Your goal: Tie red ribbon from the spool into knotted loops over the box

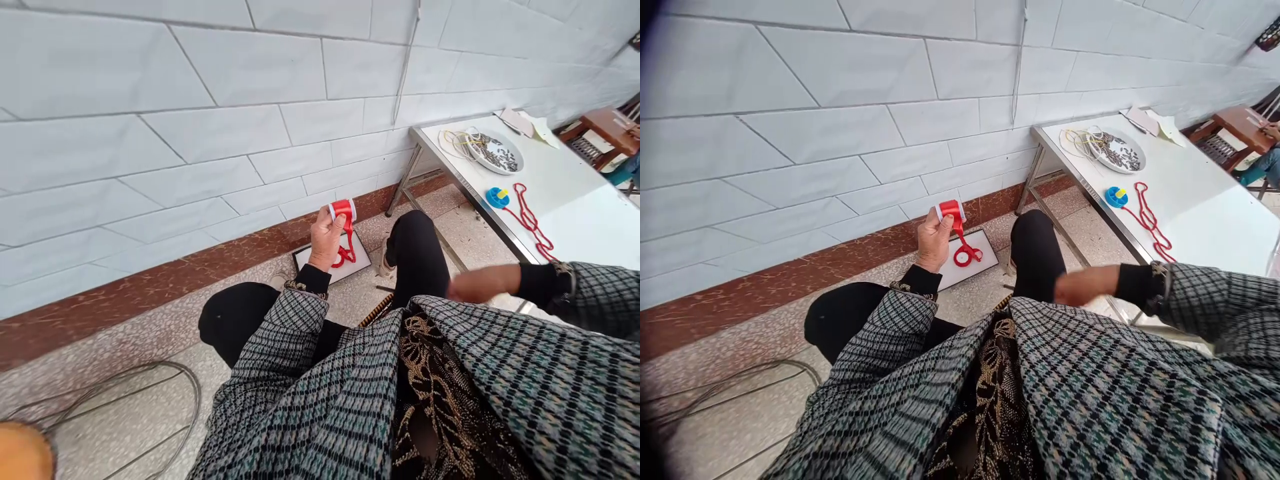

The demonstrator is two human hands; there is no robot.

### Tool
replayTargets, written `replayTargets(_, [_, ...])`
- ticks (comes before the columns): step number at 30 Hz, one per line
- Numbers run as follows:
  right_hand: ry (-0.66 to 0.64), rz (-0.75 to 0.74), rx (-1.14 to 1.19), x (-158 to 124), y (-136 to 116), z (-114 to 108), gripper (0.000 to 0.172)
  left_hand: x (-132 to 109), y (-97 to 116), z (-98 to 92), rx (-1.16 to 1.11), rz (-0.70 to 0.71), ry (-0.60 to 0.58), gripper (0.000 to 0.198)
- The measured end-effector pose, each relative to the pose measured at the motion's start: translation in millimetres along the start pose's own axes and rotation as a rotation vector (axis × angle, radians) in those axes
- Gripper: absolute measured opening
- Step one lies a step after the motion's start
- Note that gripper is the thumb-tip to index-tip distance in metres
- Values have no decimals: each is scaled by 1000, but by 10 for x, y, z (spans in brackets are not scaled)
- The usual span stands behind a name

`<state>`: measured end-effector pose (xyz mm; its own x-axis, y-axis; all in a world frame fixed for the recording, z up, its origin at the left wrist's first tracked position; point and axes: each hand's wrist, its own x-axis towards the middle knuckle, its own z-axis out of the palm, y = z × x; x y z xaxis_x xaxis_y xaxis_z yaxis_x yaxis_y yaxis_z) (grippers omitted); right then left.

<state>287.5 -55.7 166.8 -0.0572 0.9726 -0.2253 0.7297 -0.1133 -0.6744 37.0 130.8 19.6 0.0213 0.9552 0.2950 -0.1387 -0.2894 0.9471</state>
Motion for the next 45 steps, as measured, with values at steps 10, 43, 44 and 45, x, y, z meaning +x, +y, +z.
replayTargets(10, [-240, -246, 931, 2341, -809, 1035, 34, 638, 378, -469, 508, 559, -33, 44])
replayTargets(43, [-258, 14, 1004, 2706, -854, 1478, 30, 692, -87, -536, 386, 289, 340, 49])
replayTargets(44, [-278, 9, 1015, 2686, -855, 1486, 29, 702, -84, -555, 390, 290, 354, 49])
replayTargets(45, [-294, 6, 1030, 2664, -854, 1491, 27, 712, -82, -576, 394, 293, 367, 49])
